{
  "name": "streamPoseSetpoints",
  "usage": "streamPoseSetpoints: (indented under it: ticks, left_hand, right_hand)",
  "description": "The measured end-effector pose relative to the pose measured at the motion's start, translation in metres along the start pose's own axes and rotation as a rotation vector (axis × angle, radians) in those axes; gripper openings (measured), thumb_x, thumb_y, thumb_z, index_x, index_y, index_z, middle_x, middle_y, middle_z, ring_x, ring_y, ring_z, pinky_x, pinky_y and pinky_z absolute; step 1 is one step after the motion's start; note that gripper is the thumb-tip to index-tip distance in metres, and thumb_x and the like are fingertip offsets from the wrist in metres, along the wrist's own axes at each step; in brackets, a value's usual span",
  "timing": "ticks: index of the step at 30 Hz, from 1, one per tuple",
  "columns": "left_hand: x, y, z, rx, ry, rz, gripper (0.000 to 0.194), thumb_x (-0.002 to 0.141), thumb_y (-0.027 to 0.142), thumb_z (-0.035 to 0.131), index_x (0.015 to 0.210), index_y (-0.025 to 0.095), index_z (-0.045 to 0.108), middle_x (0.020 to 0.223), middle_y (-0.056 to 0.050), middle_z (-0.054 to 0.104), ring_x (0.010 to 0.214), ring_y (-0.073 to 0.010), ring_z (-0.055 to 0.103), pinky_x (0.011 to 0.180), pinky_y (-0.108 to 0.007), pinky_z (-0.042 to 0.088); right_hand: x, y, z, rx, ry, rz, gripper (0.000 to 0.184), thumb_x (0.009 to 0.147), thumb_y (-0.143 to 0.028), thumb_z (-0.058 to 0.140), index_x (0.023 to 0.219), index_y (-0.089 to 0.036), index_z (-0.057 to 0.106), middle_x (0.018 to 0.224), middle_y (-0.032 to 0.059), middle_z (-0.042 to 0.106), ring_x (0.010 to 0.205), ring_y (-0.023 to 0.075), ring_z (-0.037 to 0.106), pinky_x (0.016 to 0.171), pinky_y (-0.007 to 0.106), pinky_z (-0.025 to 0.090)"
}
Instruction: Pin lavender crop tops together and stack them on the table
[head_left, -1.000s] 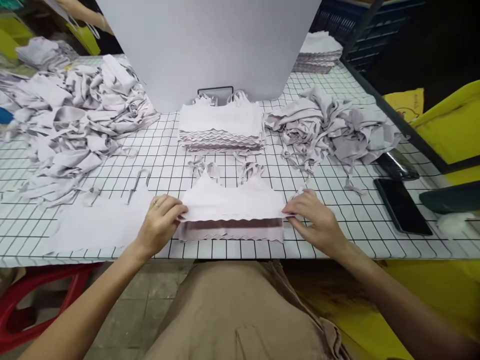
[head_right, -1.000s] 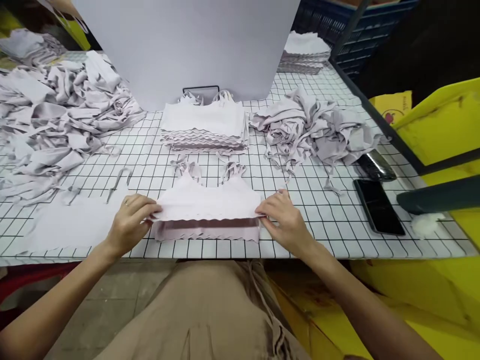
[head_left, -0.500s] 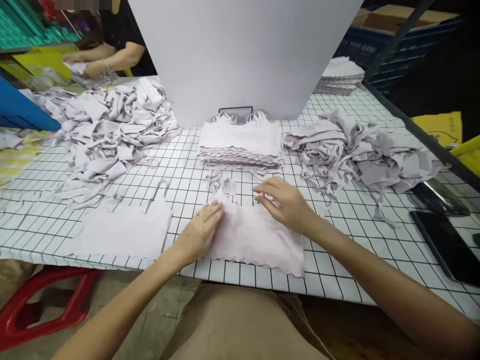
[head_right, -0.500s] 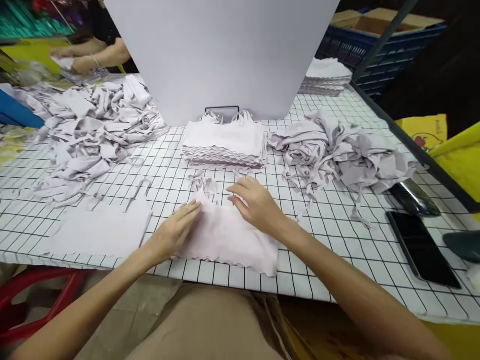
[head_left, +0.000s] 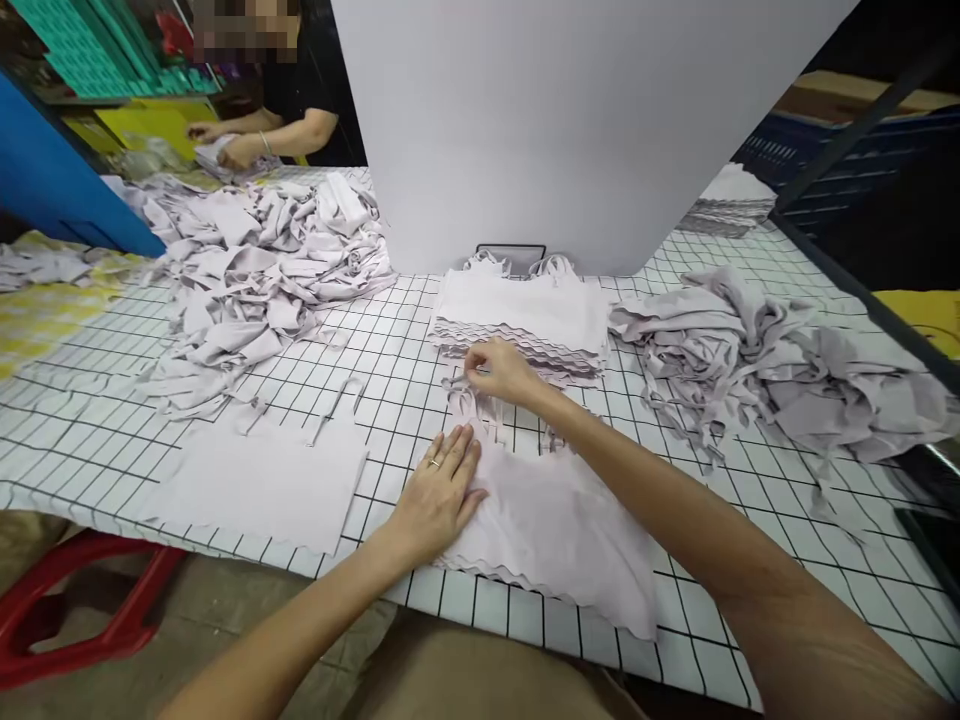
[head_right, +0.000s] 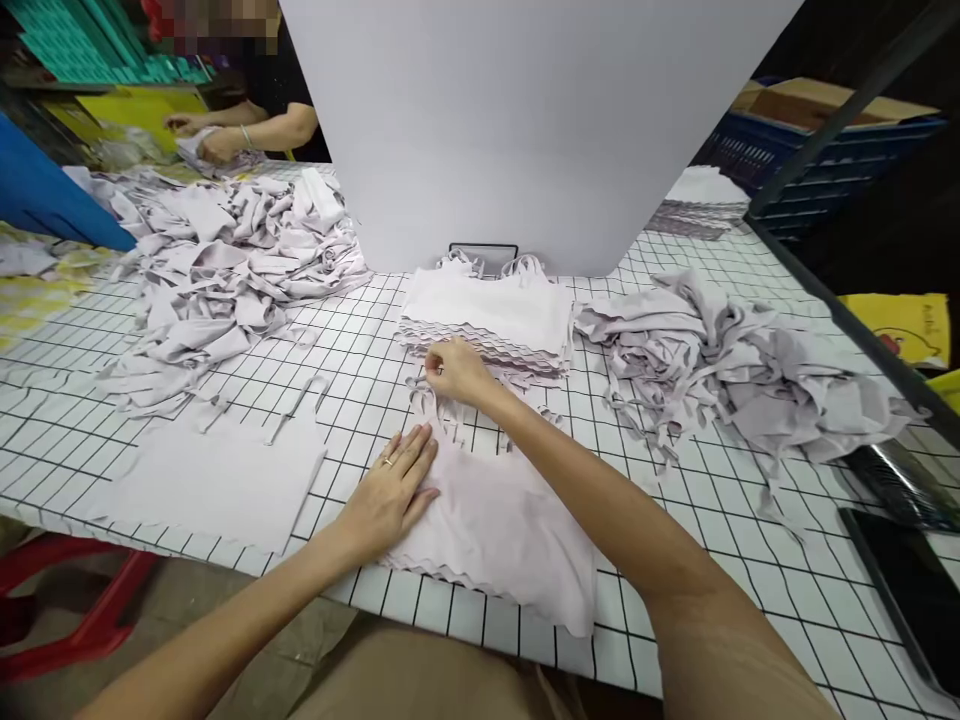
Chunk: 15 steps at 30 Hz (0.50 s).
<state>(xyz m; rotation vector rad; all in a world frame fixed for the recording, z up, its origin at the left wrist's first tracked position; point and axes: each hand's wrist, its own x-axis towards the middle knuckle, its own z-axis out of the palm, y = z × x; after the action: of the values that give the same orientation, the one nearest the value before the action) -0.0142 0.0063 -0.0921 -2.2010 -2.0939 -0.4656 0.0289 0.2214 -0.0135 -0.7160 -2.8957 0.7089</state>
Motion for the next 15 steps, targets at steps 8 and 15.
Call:
streamPoseSetpoints:
  ticks: [8, 15]
  left_hand:
    - [0.000, 0.001, 0.001, 0.001, 0.013, -0.001, 0.059, 0.104, 0.041, 0.035, 0.154, 0.009, 0.027, 0.158, -0.021, 0.036, 0.150, -0.0295, 0.030, 0.121, -0.049, 0.031]
    - [0.000, 0.001, -0.001, -0.005, 0.019, -0.001, 0.060, 0.104, 0.040, 0.035, 0.155, 0.010, 0.025, 0.159, -0.021, 0.034, 0.151, -0.0284, 0.028, 0.121, -0.049, 0.031]
  right_hand:
    - [0.005, 0.002, 0.011, 0.306, -0.013, 0.085, 0.017, 0.065, -0.005, 0.063, 0.060, -0.019, 0.053, 0.078, 0.0075, 0.065, 0.098, 0.0268, 0.057, 0.086, 0.037, 0.044]
    - [-0.001, 0.010, -0.012, 0.946, -0.036, 0.201, 0.016, 0.072, -0.024, 0.056, 0.087, -0.019, 0.057, 0.074, 0.0030, 0.064, 0.074, 0.0171, 0.061, 0.067, 0.032, 0.054]
